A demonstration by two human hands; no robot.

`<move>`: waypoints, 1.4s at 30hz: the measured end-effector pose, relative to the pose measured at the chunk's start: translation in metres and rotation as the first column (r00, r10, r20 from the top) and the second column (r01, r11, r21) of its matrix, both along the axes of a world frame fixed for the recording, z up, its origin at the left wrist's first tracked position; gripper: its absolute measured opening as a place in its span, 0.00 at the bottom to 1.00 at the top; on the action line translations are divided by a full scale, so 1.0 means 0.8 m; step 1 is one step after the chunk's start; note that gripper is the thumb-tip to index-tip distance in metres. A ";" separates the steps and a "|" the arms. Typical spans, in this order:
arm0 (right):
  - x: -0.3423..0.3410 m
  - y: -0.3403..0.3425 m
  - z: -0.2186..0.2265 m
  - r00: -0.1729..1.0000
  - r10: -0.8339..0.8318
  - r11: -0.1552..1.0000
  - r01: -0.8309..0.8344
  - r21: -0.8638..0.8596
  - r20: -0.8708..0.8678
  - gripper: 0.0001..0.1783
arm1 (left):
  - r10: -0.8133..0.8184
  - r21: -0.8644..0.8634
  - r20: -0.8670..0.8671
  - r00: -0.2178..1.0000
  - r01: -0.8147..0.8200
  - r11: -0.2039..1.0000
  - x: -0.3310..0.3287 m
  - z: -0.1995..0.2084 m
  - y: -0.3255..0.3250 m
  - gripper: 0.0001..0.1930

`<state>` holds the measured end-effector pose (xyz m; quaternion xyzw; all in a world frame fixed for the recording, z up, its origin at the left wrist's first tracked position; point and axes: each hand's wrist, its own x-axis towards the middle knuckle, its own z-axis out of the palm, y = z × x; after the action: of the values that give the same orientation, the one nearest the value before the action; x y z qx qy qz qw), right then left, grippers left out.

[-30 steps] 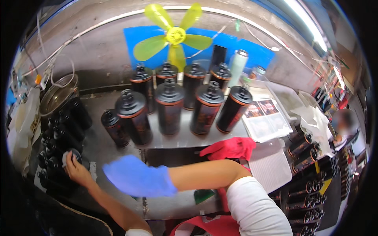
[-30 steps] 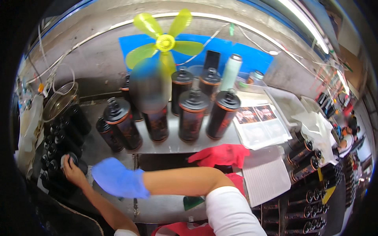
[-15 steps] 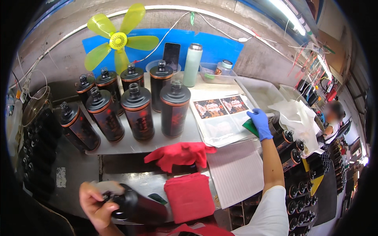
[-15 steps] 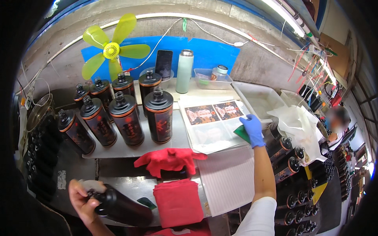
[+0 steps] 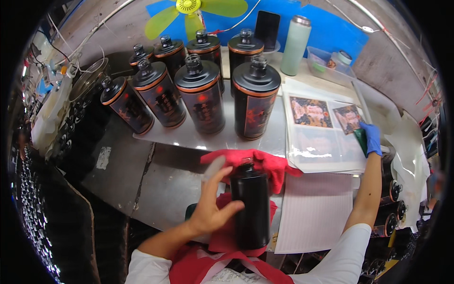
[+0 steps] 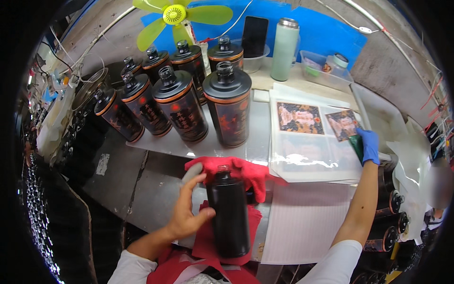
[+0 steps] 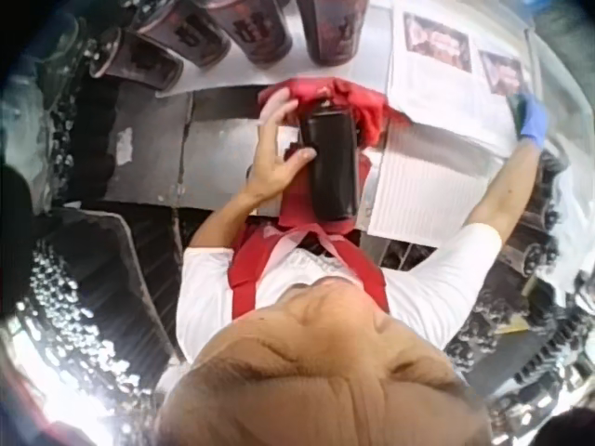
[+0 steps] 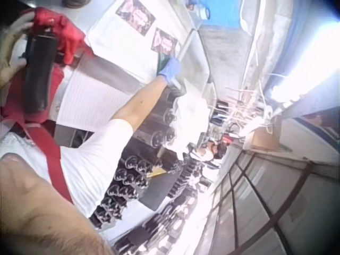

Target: The person applies decorative labels to cylindrical black containers. They wipe each container with a green sponge, peel a label from a sheet, align and smooth it onto the container, and then place the finished container on a nearby tray. The process is repeated for multiple containers.

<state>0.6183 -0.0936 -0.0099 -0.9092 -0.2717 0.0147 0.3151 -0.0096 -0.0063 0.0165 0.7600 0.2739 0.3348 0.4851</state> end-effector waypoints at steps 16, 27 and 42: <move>-0.248 0.014 0.120 0.936 0.294 0.813 -0.139 0.565 -0.192 0.13 | -0.205 -0.601 0.215 0.955 0.295 0.743 -0.013 -0.022 -0.014 0.49; -0.504 -0.064 0.205 0.869 0.422 0.903 -0.377 0.206 -0.258 0.04 | -0.188 -0.796 0.479 0.857 0.515 0.320 0.001 -0.016 0.019 0.44; -0.615 -0.141 0.216 0.458 0.787 0.613 -0.660 0.435 -0.413 0.08 | -0.203 -0.227 0.389 0.899 0.308 0.924 -0.047 -0.022 -0.040 0.37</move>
<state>0.1261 -0.2062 0.1630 -0.6163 -0.5262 0.3886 0.4385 -0.0476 -0.0381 -0.0007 0.6384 0.1228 0.3576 0.6704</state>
